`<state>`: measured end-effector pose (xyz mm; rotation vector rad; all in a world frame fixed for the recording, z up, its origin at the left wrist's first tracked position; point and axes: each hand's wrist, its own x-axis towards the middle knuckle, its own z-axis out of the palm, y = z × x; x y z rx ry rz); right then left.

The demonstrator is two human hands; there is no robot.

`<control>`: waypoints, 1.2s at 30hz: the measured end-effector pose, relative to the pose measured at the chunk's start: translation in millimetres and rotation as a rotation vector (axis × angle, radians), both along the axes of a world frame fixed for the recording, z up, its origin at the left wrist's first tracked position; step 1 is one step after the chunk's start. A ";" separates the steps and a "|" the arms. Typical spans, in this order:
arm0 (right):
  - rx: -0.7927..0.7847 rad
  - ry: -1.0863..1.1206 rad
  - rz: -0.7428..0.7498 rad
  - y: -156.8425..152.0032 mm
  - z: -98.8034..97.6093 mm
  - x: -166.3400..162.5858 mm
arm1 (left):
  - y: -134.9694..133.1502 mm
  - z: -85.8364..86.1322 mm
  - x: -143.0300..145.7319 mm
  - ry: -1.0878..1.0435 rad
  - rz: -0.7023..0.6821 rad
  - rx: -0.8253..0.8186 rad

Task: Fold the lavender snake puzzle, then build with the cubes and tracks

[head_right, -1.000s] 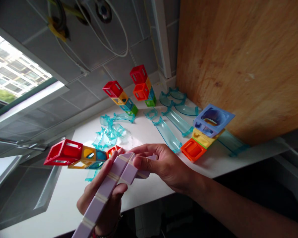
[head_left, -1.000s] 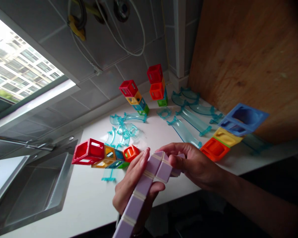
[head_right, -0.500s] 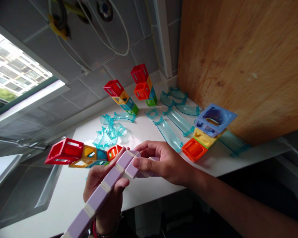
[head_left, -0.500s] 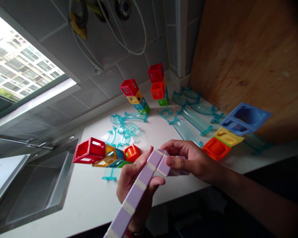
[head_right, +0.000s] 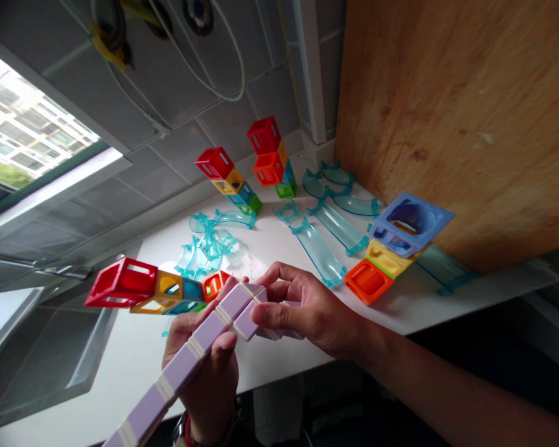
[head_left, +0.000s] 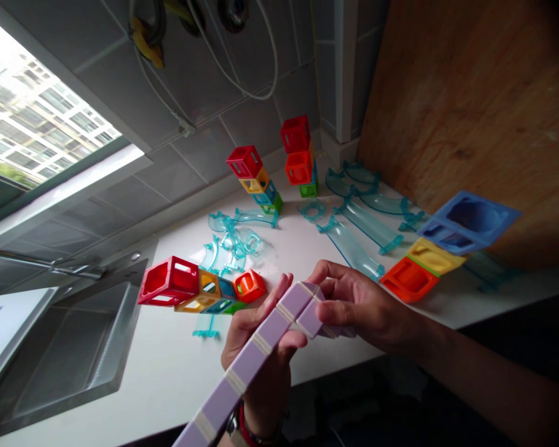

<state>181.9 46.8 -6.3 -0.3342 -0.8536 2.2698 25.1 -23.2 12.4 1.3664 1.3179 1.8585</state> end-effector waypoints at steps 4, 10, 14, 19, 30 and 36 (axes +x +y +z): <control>0.053 -0.050 0.067 4.0 5.5 3.8 | 5.6 -10.4 -19.8 -0.051 -0.204 -0.024; 0.092 -0.186 -0.069 -1.8 14.5 -1.5 | 10.0 -13.6 -25.6 -0.057 -0.229 -0.054; 0.057 -0.182 -0.101 -7.9 12.3 -5.0 | 5.2 -12.1 -10.0 -0.076 -0.171 -0.044; 0.016 -0.164 -0.099 -7.8 9.6 -5.1 | 5.2 -13.0 -4.8 -0.091 -0.125 -0.054; -0.007 -0.177 -0.016 0.1 4.9 -3.8 | 12.3 -15.3 -30.8 -0.050 -0.344 -0.170; 0.219 -0.288 -0.035 -3.2 10.0 -1.2 | 13.2 -10.4 -20.0 -0.046 -0.284 -0.150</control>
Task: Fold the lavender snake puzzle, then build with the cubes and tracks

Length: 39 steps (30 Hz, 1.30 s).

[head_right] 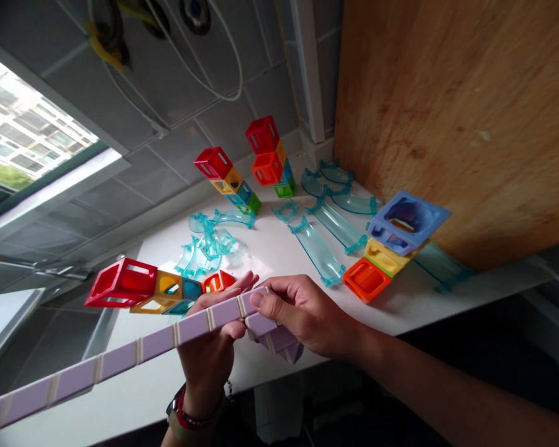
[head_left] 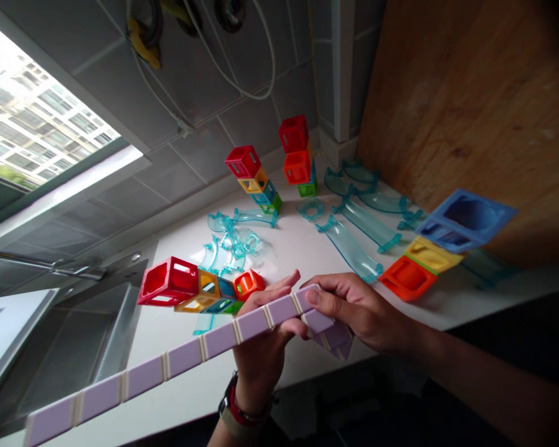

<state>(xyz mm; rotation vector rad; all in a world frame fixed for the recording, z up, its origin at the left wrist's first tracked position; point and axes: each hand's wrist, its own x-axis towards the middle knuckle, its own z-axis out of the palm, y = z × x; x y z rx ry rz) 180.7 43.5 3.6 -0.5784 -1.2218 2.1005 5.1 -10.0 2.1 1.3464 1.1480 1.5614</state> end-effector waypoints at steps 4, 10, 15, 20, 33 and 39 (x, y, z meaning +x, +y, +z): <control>0.038 -0.052 -0.015 -3.6 4.3 0.4 | -3.7 1.9 8.1 0.018 0.078 0.022; 0.121 -0.083 0.043 1.4 1.2 2.5 | 1.3 8.3 -3.6 0.067 -0.050 0.032; 0.144 -0.057 0.116 9.4 -3.9 5.3 | 5.2 7.3 -15.6 0.086 -0.160 0.045; 0.231 -0.058 0.168 13.8 -4.5 8.6 | 1.3 11.3 -21.9 0.133 -0.220 0.038; 0.188 -0.086 0.159 14.8 -5.1 7.1 | -3.6 13.7 -28.0 0.281 -0.115 0.052; 0.178 -0.068 0.031 7.1 0.6 3.8 | -6.4 1.8 -12.7 0.275 0.080 0.123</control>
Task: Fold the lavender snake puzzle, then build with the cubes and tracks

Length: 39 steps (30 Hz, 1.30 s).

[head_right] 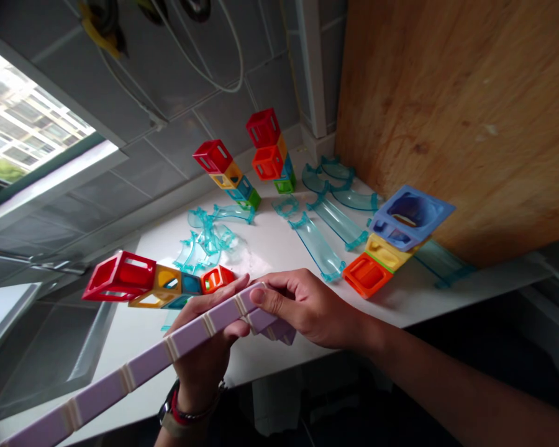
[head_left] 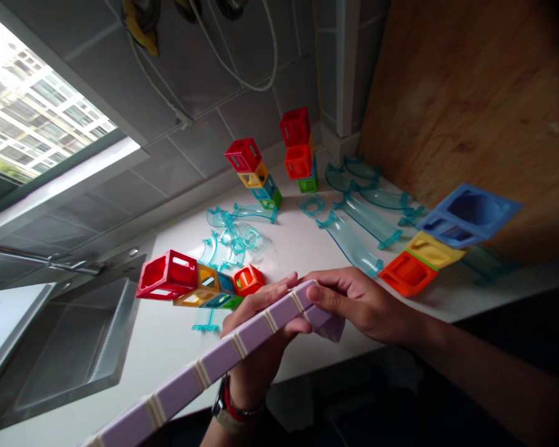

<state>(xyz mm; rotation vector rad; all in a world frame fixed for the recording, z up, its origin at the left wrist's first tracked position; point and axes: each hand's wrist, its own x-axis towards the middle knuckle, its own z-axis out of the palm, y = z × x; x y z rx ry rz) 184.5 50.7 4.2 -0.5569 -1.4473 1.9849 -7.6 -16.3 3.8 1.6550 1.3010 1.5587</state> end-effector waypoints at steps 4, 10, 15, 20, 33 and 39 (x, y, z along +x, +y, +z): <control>-0.050 0.024 -0.056 -7.8 2.1 -2.8 | -2.3 -1.7 13.6 -0.025 0.098 0.062; -0.217 0.137 -0.148 -20.0 -3.3 -16.6 | -5.8 -9.7 25.5 -0.059 0.199 0.024; -0.281 0.198 -0.338 -22.4 -10.6 -21.5 | -12.9 -16.6 38.4 0.003 0.165 0.015; -0.161 0.129 -0.367 -16.3 -9.6 -16.2 | -3.6 -8.5 29.9 0.091 0.245 0.017; 0.089 -0.065 -0.321 -2.1 6.3 3.5 | -3.2 40.3 -17.8 -0.202 -0.193 -0.648; 0.195 -0.215 -0.394 -3.5 7.7 3.7 | -3.1 44.7 10.0 -0.103 0.026 -0.736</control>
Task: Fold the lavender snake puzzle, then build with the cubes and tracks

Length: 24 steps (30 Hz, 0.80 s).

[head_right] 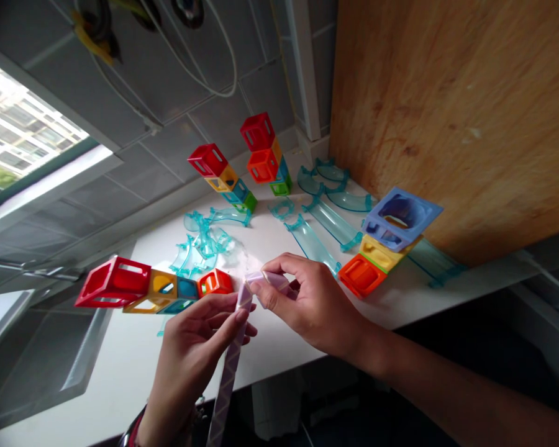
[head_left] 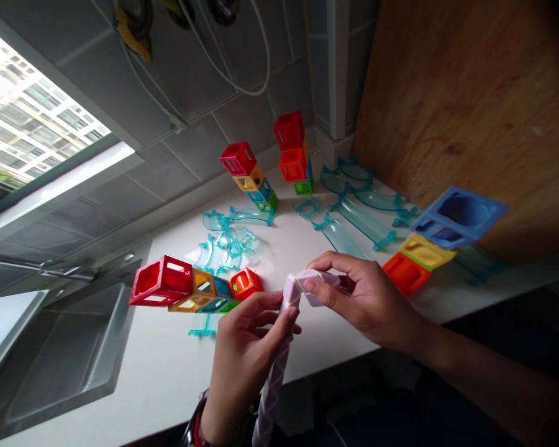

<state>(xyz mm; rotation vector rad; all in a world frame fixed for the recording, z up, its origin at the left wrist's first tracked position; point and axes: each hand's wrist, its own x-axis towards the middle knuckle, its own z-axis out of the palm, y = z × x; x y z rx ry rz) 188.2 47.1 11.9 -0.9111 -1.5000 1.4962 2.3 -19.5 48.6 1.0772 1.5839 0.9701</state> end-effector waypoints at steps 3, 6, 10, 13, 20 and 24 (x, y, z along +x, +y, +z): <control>0.017 -0.062 -0.001 1.1 2.4 2.3 | 2.7 -4.1 4.7 -0.068 0.024 -0.026; 0.010 -0.101 0.010 2.6 5.3 4.9 | 5.7 -9.2 4.1 -0.142 0.013 -0.050; 0.036 -0.150 -0.006 3.9 7.3 7.4 | 10.8 -18.3 1.5 -0.246 -0.047 -0.092; 0.064 -0.184 -0.027 4.6 7.7 8.6 | 13.1 -23.3 1.8 -0.322 -0.045 -0.127; 0.105 -0.208 -0.065 4.0 8.2 8.9 | 10.7 -25.6 7.4 -0.537 -0.014 -0.197; 0.025 -0.160 -0.005 6.4 5.2 10.4 | 9.3 -24.2 13.9 -0.397 0.015 -0.052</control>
